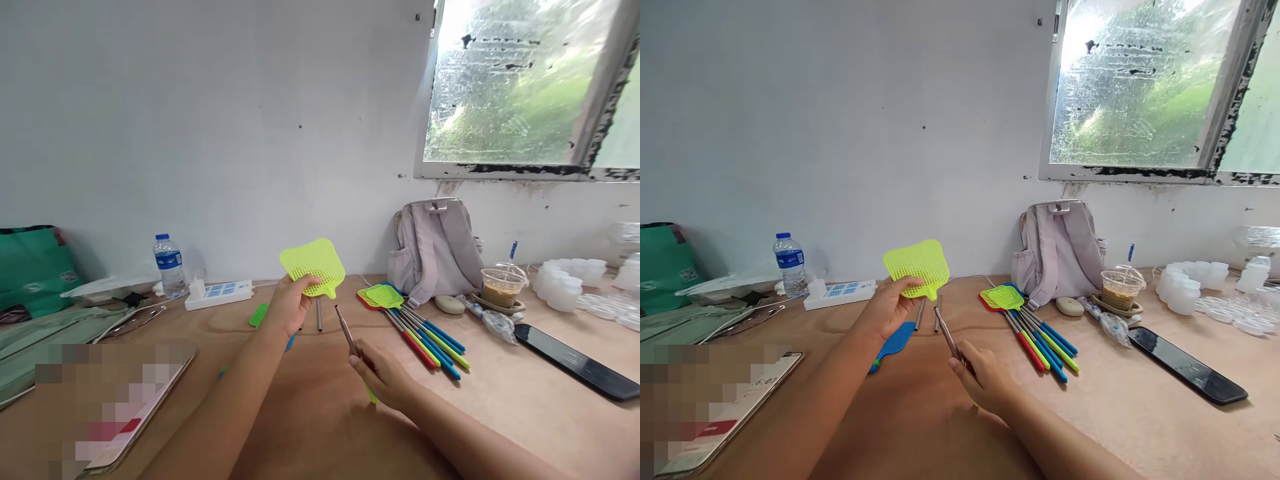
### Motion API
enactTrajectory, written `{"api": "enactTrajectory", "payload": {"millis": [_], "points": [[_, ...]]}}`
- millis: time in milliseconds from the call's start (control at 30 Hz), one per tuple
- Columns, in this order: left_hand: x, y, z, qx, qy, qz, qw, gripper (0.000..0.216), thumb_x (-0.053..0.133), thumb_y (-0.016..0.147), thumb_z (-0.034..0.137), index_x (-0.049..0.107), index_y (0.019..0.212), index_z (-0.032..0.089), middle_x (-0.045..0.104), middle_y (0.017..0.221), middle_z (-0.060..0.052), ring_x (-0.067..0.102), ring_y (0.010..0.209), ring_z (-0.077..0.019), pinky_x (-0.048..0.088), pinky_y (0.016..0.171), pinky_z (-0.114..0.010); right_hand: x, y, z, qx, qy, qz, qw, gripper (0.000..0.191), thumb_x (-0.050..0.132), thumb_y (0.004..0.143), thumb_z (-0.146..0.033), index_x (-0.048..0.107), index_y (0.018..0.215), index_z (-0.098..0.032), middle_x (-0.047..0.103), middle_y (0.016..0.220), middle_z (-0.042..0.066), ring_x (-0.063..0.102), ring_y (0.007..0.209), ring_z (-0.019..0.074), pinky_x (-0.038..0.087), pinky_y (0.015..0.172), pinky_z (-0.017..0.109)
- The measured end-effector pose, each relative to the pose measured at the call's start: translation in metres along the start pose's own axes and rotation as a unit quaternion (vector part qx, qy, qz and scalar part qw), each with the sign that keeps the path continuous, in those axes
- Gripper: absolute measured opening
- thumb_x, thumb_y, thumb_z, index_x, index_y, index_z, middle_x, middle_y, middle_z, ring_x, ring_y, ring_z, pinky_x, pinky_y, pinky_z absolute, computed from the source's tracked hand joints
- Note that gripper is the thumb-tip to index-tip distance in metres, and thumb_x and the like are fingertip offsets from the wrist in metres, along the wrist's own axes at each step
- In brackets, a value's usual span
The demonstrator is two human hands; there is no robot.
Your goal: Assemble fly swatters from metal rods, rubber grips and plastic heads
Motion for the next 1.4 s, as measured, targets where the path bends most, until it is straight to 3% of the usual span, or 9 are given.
{"api": "enactTrajectory", "payload": {"millis": [200,567,967,1400], "points": [[0.008,-0.007,-0.013,-0.074,-0.022,-0.054,0.996,0.03,0.066,0.057,0.009,0.064,0.086,0.013,0.068,0.089,-0.007,0.062,0.089,-0.0231,0.053,0.074,-0.034,0.004,0.0,0.003,0.023,0.013,-0.016,1.0,0.02,0.032,0.089,-0.035,0.043,0.08,-0.021,0.045,0.063,-0.003,0.042,0.056,0.0115,0.032,0.053,0.022],[-0.008,-0.001,-0.003,-0.024,-0.008,-0.032,0.999,0.023,0.071,0.055,0.014,0.066,0.077,0.013,0.068,0.09,-0.008,0.06,0.094,-0.0253,0.051,0.079,-0.037,0.008,0.0,0.011,0.026,-0.007,-0.013,1.0,0.019,0.036,0.088,-0.036,0.041,0.078,-0.02,0.042,0.062,-0.004,0.039,0.055,0.0102,0.028,0.052,0.021],[-0.004,-0.002,-0.008,-0.045,0.003,-0.065,0.997,0.036,0.071,0.057,0.013,0.065,0.093,0.016,0.068,0.094,-0.007,0.059,0.097,-0.024,0.05,0.083,-0.037,0.009,0.0,0.009,0.03,0.018,-0.024,0.999,0.022,0.031,0.09,-0.035,0.043,0.08,-0.02,0.048,0.063,-0.003,0.046,0.056,0.0107,0.032,0.053,0.021],[0.001,-0.007,-0.006,-0.029,0.069,-0.073,0.995,0.031,0.076,0.055,0.022,0.065,0.084,0.016,0.068,0.093,-0.005,0.06,0.095,-0.0225,0.048,0.086,-0.04,0.009,-0.002,0.01,0.042,0.009,-0.014,0.999,0.023,0.028,0.09,-0.035,0.045,0.083,-0.02,0.051,0.062,-0.001,0.049,0.056,0.0128,0.035,0.052,0.023]]}}
Point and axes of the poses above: each hand's wrist, its own y-axis towards the middle knuckle, its own x-axis out of the palm, z = x × y, the point moved 9 cm from there along y, towards the middle knuckle
